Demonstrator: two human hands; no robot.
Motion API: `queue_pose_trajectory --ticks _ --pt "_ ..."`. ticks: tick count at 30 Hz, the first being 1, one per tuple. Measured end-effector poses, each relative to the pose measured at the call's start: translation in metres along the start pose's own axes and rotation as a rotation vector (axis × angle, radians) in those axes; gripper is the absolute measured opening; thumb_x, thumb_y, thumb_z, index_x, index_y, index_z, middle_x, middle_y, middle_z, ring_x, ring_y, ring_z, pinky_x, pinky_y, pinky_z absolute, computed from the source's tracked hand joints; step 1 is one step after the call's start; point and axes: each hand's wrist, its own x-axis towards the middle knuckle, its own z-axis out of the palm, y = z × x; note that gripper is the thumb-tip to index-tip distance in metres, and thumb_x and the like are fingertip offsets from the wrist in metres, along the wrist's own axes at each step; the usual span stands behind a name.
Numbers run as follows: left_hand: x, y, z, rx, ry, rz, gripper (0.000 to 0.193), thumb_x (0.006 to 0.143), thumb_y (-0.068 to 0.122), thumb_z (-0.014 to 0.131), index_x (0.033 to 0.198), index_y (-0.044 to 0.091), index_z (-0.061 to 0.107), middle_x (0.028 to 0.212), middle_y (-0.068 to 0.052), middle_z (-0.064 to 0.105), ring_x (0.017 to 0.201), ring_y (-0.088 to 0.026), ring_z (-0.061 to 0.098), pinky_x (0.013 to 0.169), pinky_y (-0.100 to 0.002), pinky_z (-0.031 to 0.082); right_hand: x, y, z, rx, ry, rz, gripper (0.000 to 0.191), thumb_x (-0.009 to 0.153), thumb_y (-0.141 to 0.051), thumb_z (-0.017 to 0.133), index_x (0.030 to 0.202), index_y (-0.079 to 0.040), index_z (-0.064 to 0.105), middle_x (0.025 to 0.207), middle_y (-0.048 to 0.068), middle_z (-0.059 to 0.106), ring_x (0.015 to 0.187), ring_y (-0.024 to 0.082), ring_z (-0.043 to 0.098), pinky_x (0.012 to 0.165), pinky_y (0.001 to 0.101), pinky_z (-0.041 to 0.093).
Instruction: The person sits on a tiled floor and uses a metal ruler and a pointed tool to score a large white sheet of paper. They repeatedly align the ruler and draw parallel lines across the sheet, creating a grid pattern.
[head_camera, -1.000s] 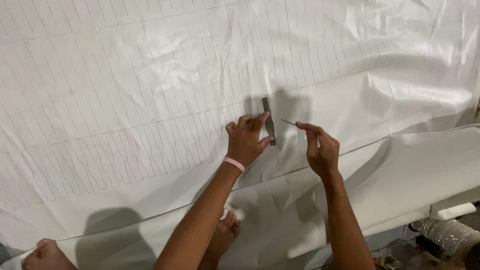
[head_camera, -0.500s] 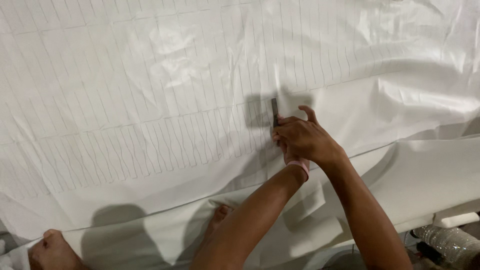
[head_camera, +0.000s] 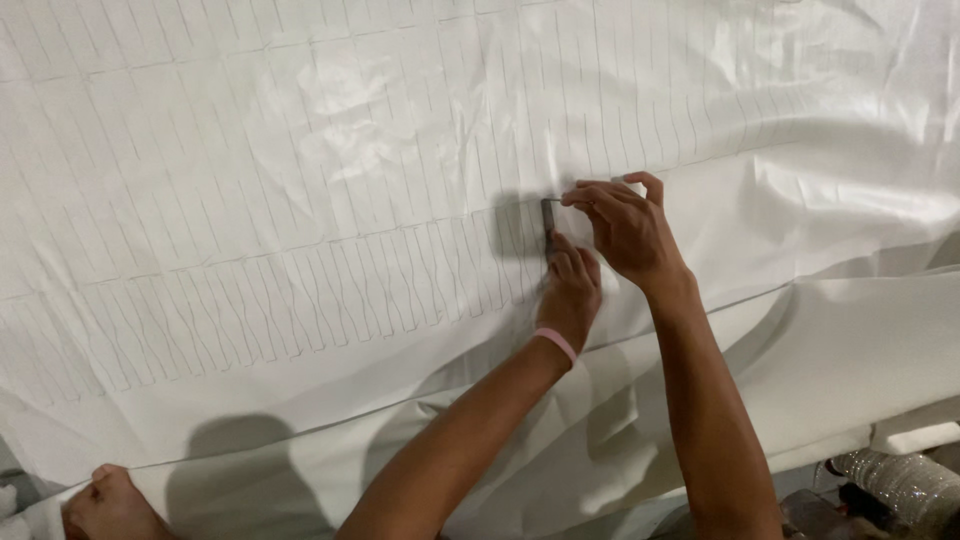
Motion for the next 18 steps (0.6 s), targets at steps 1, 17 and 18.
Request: queue_pose_trajectory --ticks 1,17,18 --pt "-0.003 -0.004 0.005 -0.151 0.049 -0.040 0.046 0.095 0.007 0.060 0.136 -0.011 0.053 0.141 -0.040 0.053 0.110 -0.035 0.064 0.086 -0.033 0.055 -0.002 0.003 -0.001 0.034 -0.002 0.009 0.014 0.104 -0.004 0.067 0.109 -0.016 0.074 0.112 -0.002 0.078 0.105 0.013 0.072 0.107 0.0315 0.032" --pt "-0.027 -0.081 0.014 -0.731 0.289 -0.111 0.050 0.077 0.038 0.086 0.114 0.012 0.064 0.141 0.008 0.061 0.114 -0.021 0.055 0.085 -0.041 0.042 -0.140 -0.042 0.010 0.213 -0.056 0.236 0.035 0.092 0.007 0.064 0.121 -0.011 0.069 0.109 0.001 0.078 0.089 0.020 0.075 0.083 0.0351 0.059" --pt "-0.026 -0.081 0.015 -0.728 0.298 -0.107 0.051 0.077 0.038 0.086 0.114 0.012 0.064 0.141 0.008 0.061 0.113 -0.020 0.055 0.085 -0.041 0.042 -0.138 -0.038 0.011 0.192 -0.078 0.210 0.035 0.090 0.007 0.064 0.119 -0.012 0.070 0.108 0.001 0.078 0.087 0.020 0.075 0.084 0.0362 0.059"
